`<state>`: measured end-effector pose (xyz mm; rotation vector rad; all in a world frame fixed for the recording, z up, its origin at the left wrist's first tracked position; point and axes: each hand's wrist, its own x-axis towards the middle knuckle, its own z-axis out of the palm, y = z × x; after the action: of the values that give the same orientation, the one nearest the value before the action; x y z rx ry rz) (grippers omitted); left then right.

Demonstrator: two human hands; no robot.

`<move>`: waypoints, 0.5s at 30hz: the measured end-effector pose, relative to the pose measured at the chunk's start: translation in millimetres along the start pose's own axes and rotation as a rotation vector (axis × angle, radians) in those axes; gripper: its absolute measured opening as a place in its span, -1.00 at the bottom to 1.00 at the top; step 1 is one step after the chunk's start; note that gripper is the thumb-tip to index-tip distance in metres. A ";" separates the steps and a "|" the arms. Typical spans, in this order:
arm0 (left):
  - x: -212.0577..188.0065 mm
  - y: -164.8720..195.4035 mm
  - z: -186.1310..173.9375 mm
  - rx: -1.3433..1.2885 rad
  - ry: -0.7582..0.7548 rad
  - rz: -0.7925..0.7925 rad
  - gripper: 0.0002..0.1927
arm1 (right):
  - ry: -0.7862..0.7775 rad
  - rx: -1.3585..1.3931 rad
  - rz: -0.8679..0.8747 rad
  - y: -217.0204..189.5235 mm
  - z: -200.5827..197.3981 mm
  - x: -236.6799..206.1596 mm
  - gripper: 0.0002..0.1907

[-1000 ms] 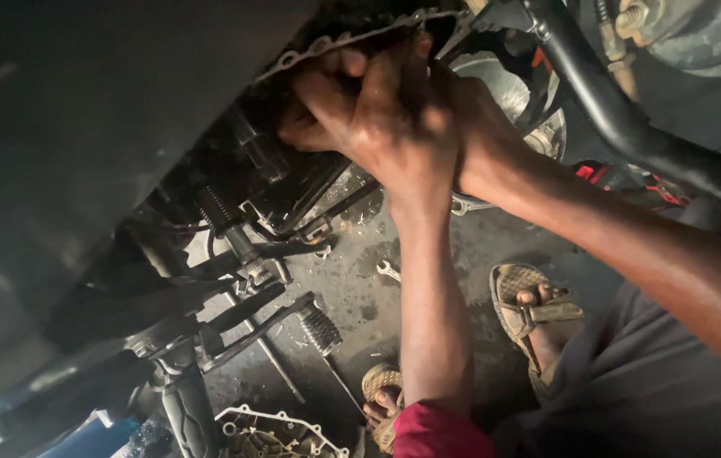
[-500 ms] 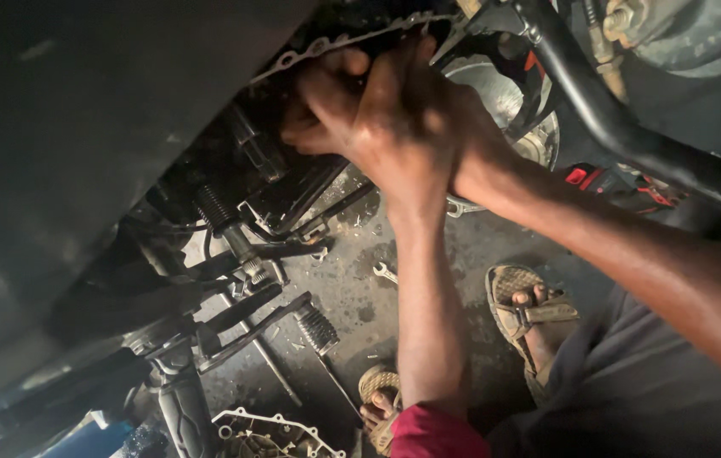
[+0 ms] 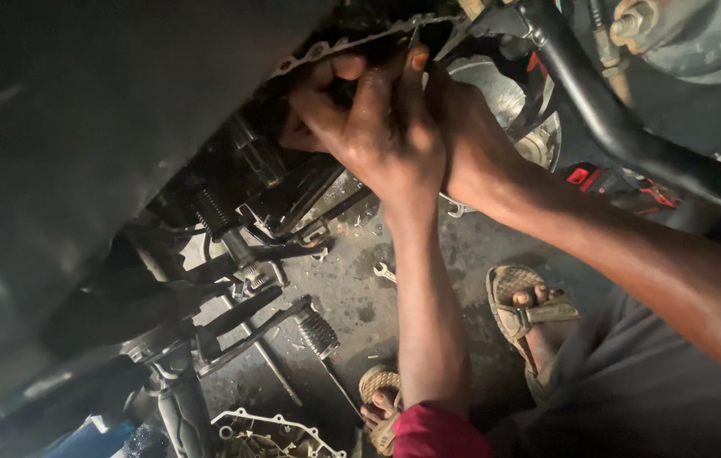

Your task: The person is working on a motorcycle engine, using a wrench to tighten or loosen bolts. They manipulate small parts and tools while seated on the floor in a workshop environment.

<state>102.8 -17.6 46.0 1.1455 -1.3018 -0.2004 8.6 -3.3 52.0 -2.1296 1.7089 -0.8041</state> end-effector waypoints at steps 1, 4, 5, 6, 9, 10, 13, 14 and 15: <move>0.8 0.7 -0.3 -0.001 -0.001 -0.005 -0.87 | 0.007 -0.023 -0.028 0.9 0.4 -1.0 -0.67; 3.4 2.6 0.9 0.011 0.014 0.000 -0.85 | 0.007 0.074 0.027 2.4 1.1 -3.4 -0.66; 3.7 3.1 0.9 0.019 0.017 0.004 -0.84 | 0.001 0.135 0.070 2.5 1.2 -3.4 -0.65; 3.9 3.6 0.9 0.018 0.017 0.005 -0.83 | -0.012 0.092 0.070 2.3 1.4 -3.0 -0.63; 3.4 4.6 0.1 0.005 0.012 -0.002 -0.81 | -0.048 0.020 0.084 1.4 1.3 -0.8 -0.59; 3.2 4.5 -0.1 0.000 0.009 -0.005 -0.80 | -0.055 0.031 0.098 1.3 1.0 0.1 -0.59; 3.1 4.9 0.6 -0.048 0.001 -0.030 -0.81 | -0.031 0.066 0.079 0.6 1.2 0.2 -0.58; 3.2 5.4 1.6 -0.093 0.001 -0.045 -0.84 | -0.014 0.079 0.062 0.6 1.2 -0.3 -0.58; 4.0 4.9 1.9 -0.110 -0.003 -0.058 -0.84 | -0.016 0.039 0.044 0.9 1.6 -0.3 -0.59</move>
<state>100.3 -19.0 52.0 1.0905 -1.2463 -0.3127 8.7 -3.4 50.2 -2.0605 1.7113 -0.7994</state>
